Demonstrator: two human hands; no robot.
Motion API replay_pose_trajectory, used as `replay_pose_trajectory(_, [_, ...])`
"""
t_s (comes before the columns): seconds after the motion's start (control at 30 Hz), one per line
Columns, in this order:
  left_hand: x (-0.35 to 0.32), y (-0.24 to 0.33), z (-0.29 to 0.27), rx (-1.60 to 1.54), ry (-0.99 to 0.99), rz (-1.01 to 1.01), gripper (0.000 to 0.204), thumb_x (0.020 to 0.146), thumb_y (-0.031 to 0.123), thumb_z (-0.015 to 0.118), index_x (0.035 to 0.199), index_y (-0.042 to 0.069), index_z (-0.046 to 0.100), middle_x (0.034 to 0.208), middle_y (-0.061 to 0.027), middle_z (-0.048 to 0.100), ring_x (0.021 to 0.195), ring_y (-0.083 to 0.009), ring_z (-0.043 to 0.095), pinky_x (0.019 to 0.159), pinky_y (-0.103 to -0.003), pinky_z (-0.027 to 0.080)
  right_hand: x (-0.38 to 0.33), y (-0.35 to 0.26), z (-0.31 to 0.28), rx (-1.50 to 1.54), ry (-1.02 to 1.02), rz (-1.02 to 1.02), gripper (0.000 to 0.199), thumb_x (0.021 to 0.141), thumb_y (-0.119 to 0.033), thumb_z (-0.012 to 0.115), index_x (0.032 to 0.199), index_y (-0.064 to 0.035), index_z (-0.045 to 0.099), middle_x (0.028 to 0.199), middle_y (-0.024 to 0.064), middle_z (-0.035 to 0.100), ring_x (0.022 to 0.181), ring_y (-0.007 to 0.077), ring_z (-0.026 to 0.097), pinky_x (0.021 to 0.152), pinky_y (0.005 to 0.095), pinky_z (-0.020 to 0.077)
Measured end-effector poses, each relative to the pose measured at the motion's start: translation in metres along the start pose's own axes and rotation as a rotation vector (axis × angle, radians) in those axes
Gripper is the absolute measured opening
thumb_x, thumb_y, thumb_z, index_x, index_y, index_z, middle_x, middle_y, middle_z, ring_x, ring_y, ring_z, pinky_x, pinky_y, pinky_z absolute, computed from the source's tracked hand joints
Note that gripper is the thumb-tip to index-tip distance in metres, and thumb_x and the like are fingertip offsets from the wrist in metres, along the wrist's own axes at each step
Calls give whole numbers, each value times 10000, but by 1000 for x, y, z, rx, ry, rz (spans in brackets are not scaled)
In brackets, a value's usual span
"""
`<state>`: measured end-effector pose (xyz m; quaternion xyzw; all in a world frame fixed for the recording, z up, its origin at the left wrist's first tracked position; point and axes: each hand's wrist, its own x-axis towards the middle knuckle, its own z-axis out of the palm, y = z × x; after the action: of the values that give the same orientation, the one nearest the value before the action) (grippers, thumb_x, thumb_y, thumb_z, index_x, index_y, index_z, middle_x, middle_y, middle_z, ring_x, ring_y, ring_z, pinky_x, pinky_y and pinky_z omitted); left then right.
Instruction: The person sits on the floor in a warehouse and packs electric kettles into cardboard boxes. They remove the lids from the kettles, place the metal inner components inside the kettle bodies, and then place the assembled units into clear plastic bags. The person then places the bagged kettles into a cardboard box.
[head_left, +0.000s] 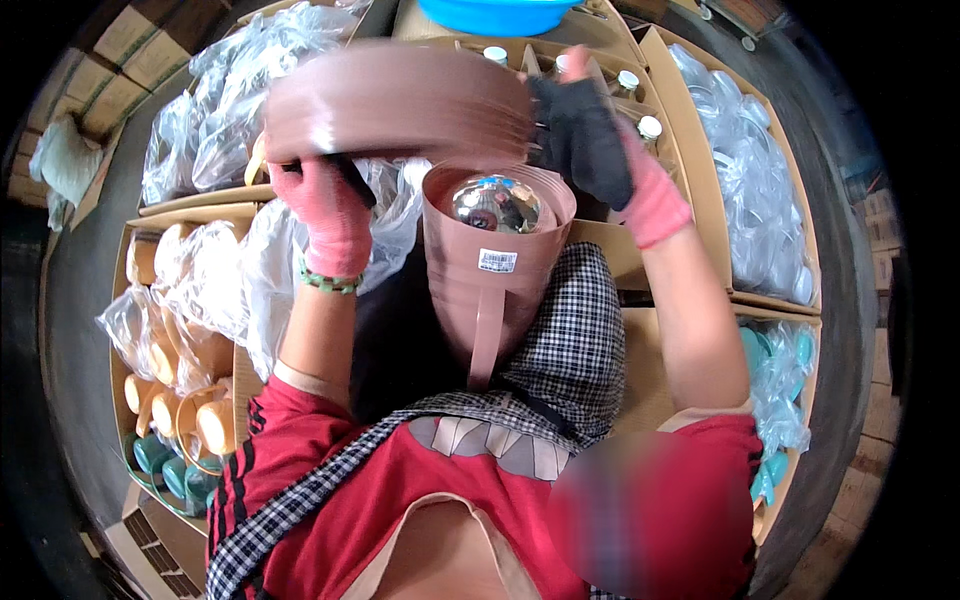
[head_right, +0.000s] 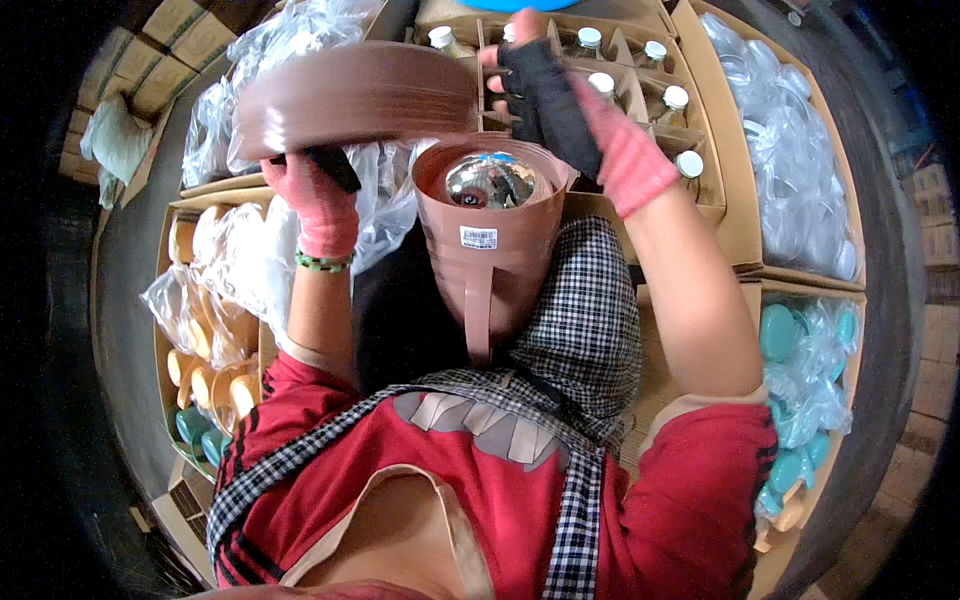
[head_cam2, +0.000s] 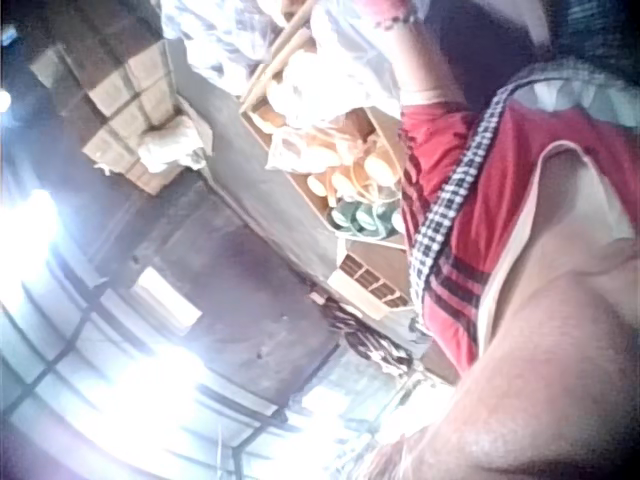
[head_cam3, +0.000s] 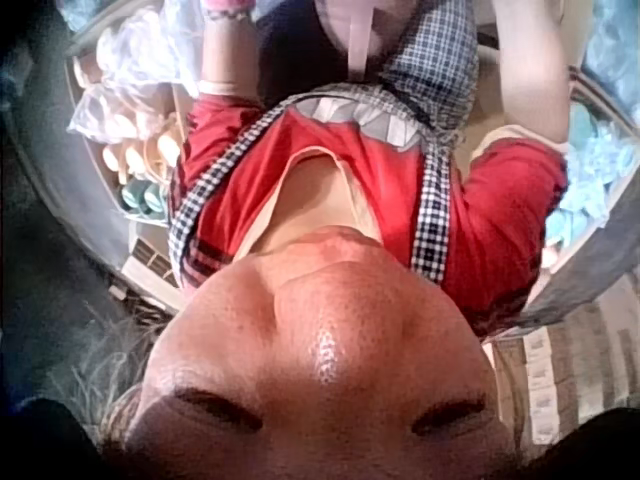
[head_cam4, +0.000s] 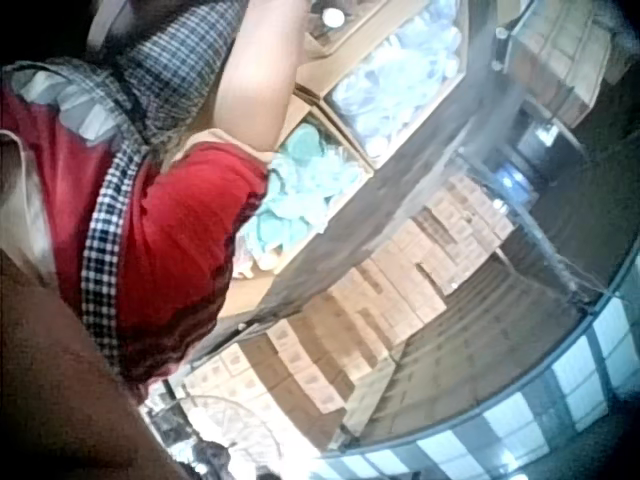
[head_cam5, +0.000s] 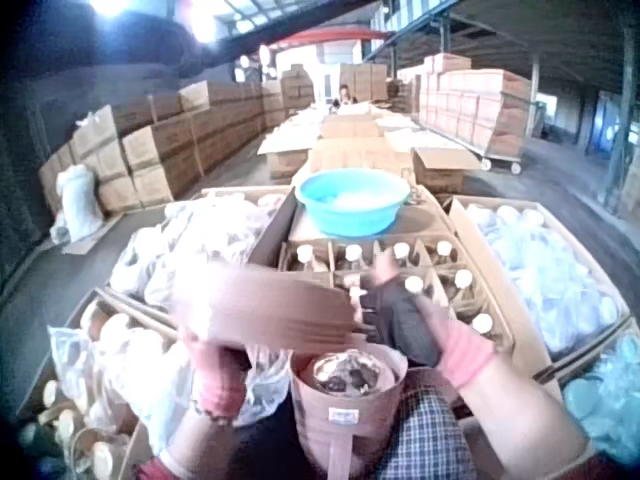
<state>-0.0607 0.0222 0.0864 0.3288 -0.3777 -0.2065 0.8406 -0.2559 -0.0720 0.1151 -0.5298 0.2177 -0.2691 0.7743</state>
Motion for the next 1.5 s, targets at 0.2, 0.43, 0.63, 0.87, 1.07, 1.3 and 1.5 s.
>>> replay_pose_trajectory(0.2, [11,-8,-3,240,-804,-123,934,644,290,698,1334,15,133,1365,-120,200,1239,-206,228,1010,-317,190,17,27,-46,49,77,-287,668,813,-594,336,1041,10,506,924,75,567,815,128,543,767,248,442])
replay_pose_trajectory(0.43, [-27,-30,-16,303,-732,-373,760,738,333,632,1289,-19,245,1229,-134,379,1138,-185,350,964,-298,263,-3,65,-50,-97,233,-205,662,814,-560,400,1057,48,498,946,118,573,827,154,555,769,255,444])
replay_pose_trajectory(0.63, [-30,-17,-10,452,-707,-411,672,725,324,642,1205,-41,345,1150,-139,433,1068,-202,405,932,-296,300,-1,71,-55,55,229,-119,621,819,-529,425,1015,52,523,917,117,574,829,160,552,795,263,427])
replay_pose_trajectory(0.87, [-13,-26,-30,98,-806,-739,717,734,298,643,1285,12,285,1254,-96,371,1167,-177,341,985,-294,239,-27,79,-35,-389,462,-271,531,832,-448,459,1054,33,503,1041,106,530,950,158,491,863,265,364])
replay_pose_trajectory(1.07, [-27,-13,4,270,-548,-545,534,852,327,477,1278,45,323,1052,-46,483,965,-125,426,869,-238,312,-18,51,-43,-277,637,-250,720,799,-605,365,1141,24,446,1153,137,451,1044,173,423,924,295,311])
replay_pose_trajectory(1.3, [-12,-68,-14,-151,-455,-954,565,869,438,385,1183,-32,401,1105,-140,516,961,-203,532,841,-302,434,-50,92,-17,-534,571,-408,428,877,-328,403,1142,6,444,1129,156,473,1095,259,433,963,331,295])
replay_pose_trajectory(1.5, [-40,-41,0,182,-352,-655,451,884,350,404,1132,-24,450,1039,-93,518,971,-178,480,874,-278,352,-33,53,-22,-229,276,-110,574,868,-446,367,1214,11,388,1184,130,454,1077,179,439,927,281,331])
